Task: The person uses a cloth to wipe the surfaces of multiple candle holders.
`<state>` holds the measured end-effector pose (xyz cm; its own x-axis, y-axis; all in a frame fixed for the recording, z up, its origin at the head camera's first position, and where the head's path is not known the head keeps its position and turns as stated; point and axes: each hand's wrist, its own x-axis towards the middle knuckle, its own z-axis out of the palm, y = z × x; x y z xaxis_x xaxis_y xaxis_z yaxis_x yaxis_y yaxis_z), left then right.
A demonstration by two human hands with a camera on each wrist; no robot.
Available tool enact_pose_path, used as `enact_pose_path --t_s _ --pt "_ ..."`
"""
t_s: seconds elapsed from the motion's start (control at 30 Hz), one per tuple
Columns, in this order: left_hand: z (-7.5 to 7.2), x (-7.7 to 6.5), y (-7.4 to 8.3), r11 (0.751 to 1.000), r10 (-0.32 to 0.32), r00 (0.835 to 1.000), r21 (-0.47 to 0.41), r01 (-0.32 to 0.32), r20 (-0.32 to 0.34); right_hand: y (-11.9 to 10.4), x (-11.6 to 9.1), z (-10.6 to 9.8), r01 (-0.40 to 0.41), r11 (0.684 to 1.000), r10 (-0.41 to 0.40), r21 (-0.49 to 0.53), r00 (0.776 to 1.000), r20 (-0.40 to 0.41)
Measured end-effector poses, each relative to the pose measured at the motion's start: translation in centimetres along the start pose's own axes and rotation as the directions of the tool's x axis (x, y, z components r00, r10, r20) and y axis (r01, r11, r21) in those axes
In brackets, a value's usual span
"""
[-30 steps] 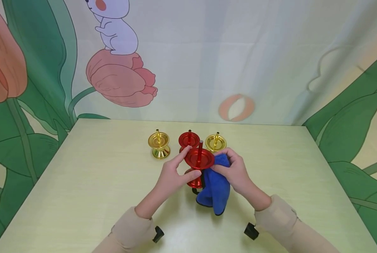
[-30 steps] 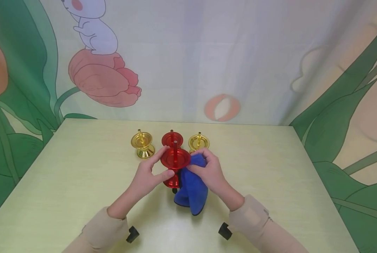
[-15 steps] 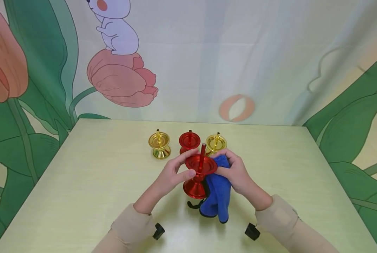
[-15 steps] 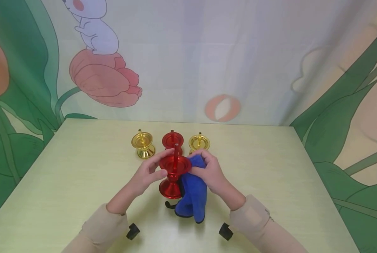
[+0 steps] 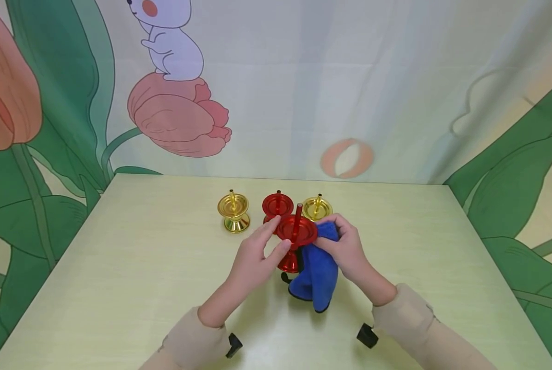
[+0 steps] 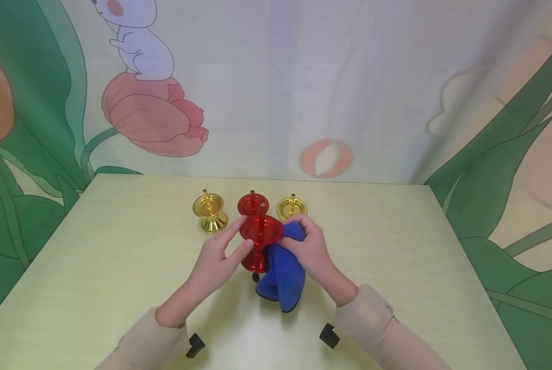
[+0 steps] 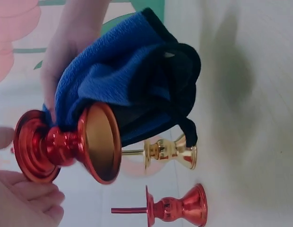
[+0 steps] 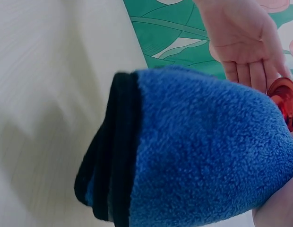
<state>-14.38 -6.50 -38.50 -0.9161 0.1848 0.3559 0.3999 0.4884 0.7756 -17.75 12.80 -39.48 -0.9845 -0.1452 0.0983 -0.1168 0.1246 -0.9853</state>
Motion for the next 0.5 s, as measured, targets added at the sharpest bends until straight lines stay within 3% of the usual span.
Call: enact_pose_path --t_s 0.1,0.23,0.37,0.5 --pt "0.4 0.0 0.3 0.998 -0.023 1.0 0.051 0.023 -0.003 0.1 -0.1 0.1 0.024 0.999 -0.023 -0.04 1.0 0.005" --pt "0.8 0.1 0.3 0.997 -0.058 0.997 0.055 0.061 -0.058 0.0 -0.2 0.2 0.038 0.998 -0.037 -0.046 0.999 0.031" --pt "0.9 0.1 -0.2 0.995 -0.101 0.992 -0.03 0.099 -0.079 -0.1 -0.1 0.1 0.022 1.0 -0.022 -0.012 0.998 0.064" --pt "0.6 0.0 -0.7 0.974 -0.16 0.987 -0.165 0.154 -0.025 0.0 -0.1 -0.3 -0.006 0.996 -0.006 0.084 0.99 0.144"
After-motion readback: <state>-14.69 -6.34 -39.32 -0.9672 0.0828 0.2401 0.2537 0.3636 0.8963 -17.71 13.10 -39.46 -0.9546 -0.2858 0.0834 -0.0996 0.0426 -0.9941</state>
